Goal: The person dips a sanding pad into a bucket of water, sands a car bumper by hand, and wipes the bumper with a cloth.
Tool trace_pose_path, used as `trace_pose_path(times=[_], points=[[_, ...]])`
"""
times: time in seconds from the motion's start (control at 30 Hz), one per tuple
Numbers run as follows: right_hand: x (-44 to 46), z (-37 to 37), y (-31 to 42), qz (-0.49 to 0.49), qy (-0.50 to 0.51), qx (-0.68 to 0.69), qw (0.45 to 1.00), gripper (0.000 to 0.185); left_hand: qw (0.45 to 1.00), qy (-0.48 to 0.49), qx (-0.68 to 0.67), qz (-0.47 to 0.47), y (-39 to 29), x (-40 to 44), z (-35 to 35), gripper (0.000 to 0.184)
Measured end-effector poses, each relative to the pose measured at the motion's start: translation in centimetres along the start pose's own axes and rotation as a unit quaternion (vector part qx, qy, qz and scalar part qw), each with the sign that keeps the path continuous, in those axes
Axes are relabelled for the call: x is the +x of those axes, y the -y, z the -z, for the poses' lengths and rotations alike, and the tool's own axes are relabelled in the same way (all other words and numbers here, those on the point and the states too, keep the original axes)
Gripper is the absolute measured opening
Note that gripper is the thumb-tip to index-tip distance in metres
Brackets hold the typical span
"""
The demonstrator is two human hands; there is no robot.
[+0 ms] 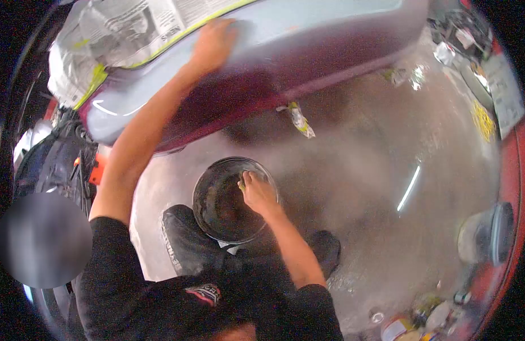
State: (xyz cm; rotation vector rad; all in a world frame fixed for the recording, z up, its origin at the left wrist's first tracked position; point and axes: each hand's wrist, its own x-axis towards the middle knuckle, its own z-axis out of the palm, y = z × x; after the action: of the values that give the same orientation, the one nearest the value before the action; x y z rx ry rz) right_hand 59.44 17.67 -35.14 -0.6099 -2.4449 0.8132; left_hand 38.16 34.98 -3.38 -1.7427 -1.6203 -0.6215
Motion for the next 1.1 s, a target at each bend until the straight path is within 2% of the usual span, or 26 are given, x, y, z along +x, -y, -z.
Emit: trace_pose_path(times=[0.03,0.07,0.1,0.13,0.17,0.23,0.33,0.43,0.6,0.63,0.67,0.73,0.83,0.97,1.03,1.1], points=[[0.5,0.3,0.3,-0.008,0.013,0.002,1.0,0.045,0.998,0.02,0.036,-0.045,-2.1,1.5,-0.9,0.039],[0.7,0.3,0.3,-0.013,0.03,-0.005,0.999,0.043,0.999,0.042,0.003,0.035,-4.3,3.3,-2.4,0.04],[0.4,0.2,0.4,-0.016,0.05,-0.011,0.999,0.042,0.997,0.068,0.024,0.041,-6.2,4.7,-2.9,0.039],[0.3,0.1,0.5,-0.019,0.071,-0.018,0.997,0.041,0.997,0.041,-0.018,0.056,-8.1,5.2,-2.9,0.037],[0.4,0.1,0.2,-0.014,0.072,-0.039,0.997,0.04,0.998,0.052,-0.032,0.011,-8.3,5.9,-3.6,0.037],[-0.5,0.3,-0.6,-0.008,0.085,-0.08,0.993,0.04,0.997,0.04,-0.055,0.02,-9.1,5.1,-1.9,0.037],[-1.1,1.7,-0.3,-0.008,0.071,-0.073,0.995,0.034,0.995,0.013,-0.094,0.02,-7.3,2.1,1.6,0.039],[-2.1,2.7,0.2,-0.019,0.086,-0.104,0.991,0.026,0.995,0.015,-0.089,0.042,-3.3,-2.9,6.5,0.04],[-3.4,1.5,-2.2,-0.018,0.102,-0.119,0.987,0.025,0.995,0.053,-0.06,0.052,4.6,-11.8,15.6,0.042],[-3.2,2.2,-2.2,-0.036,0.143,-0.114,0.982,0.031,0.994,0.072,-0.06,0.057,6.0,-13.2,17.3,0.044],[-2.9,3.1,-2.0,-0.054,0.184,-0.11,0.975,0.039,0.996,0.078,-0.047,0.023,7.4,-14.4,18.7,0.047],[-3.1,4.1,-1.6,-0.068,0.181,-0.135,0.972,0.041,0.995,0.088,-0.025,-0.047,10.6,-16.2,21.3,0.052],[-3.8,4.5,-2.3,-0.088,0.17,-0.159,0.969,0.044,0.993,0.053,-0.018,-0.109,16.1,-17.8,24.2,0.059],[-4.7,7.0,-1.7,-0.136,0.165,-0.147,0.966,0.05,0.995,0.011,0.048,-0.087,21.1,-20.2,27.6,0.062],[-5.6,5.5,-3.5,-0.141,0.136,-0.125,0.973,0.053,0.995,-0.052,0.034,-0.08,23.9,-22.1,28.4,0.059],[-5.9,3.4,-3.7,-0.19,0.13,-0.123,0.965,0.054,0.994,-0.085,0.032,-0.053,26.0,-24.3,29.3,0.057]])
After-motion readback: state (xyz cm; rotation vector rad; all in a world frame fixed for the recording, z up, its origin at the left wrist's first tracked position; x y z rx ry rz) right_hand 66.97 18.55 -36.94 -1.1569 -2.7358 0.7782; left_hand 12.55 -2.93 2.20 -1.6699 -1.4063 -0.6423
